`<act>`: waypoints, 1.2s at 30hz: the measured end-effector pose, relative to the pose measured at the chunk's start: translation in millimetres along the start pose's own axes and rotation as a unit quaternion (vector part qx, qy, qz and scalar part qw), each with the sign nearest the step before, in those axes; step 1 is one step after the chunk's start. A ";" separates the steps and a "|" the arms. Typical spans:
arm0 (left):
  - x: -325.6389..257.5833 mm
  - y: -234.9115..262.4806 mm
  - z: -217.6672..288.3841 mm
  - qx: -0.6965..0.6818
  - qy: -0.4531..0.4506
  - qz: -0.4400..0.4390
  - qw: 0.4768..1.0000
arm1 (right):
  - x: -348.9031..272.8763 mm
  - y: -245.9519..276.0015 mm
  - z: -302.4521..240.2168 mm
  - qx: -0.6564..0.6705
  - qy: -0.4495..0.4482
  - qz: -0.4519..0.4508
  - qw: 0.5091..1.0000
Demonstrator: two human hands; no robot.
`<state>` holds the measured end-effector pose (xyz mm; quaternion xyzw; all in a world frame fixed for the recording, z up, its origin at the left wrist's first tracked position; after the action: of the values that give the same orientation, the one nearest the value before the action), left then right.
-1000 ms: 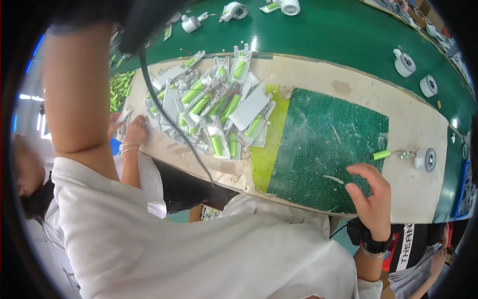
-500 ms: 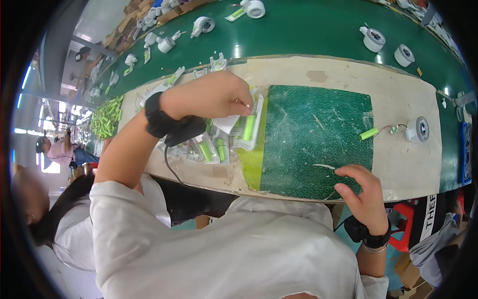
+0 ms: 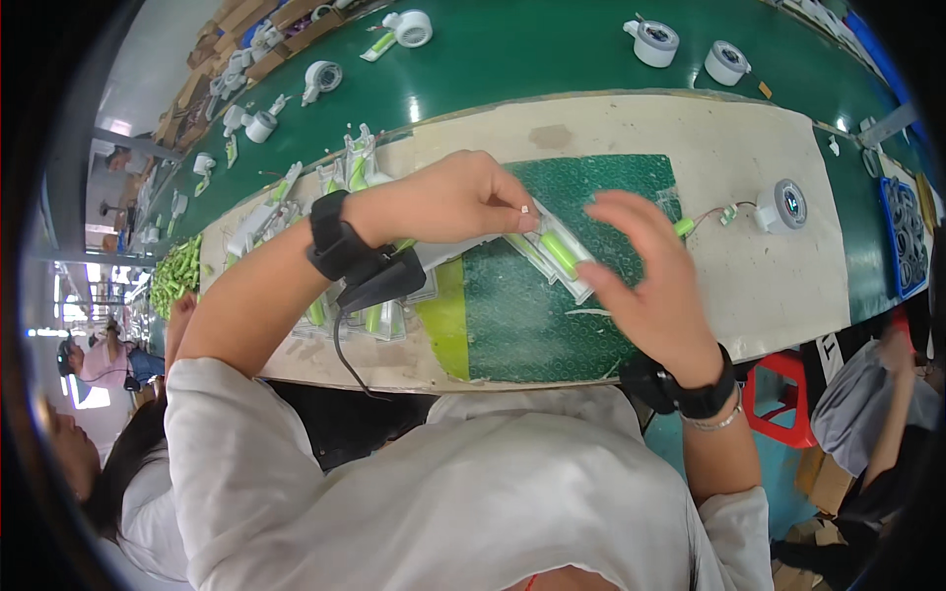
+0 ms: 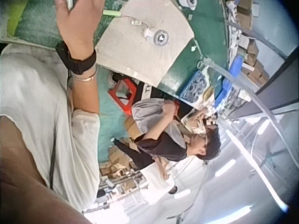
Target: Assembling small electronic portable fans by connecting batteries to circuit boards and placing them into plastic housings on a production line.
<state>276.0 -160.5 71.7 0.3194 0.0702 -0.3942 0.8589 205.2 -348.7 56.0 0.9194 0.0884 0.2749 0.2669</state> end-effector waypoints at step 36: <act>-2.6 -12.7 91.2 0.272 -0.164 -0.046 0.947 | -30.5 37.0 67.4 -0.112 -0.124 0.062 0.984</act>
<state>253.2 -220.1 138.1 0.4678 -0.1668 -0.4845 0.7201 217.6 -419.0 14.4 0.9144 -0.0339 0.1831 0.3595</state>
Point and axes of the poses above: each hand's wrist, its own x-axis towards the middle knuckle, its own y-axis out of the back of the hand, z = x × y, the point moved 3 cm from there along x, towards the middle knuckle, and after that the axes turned 2 degrees about y, right-handed, at the moved point
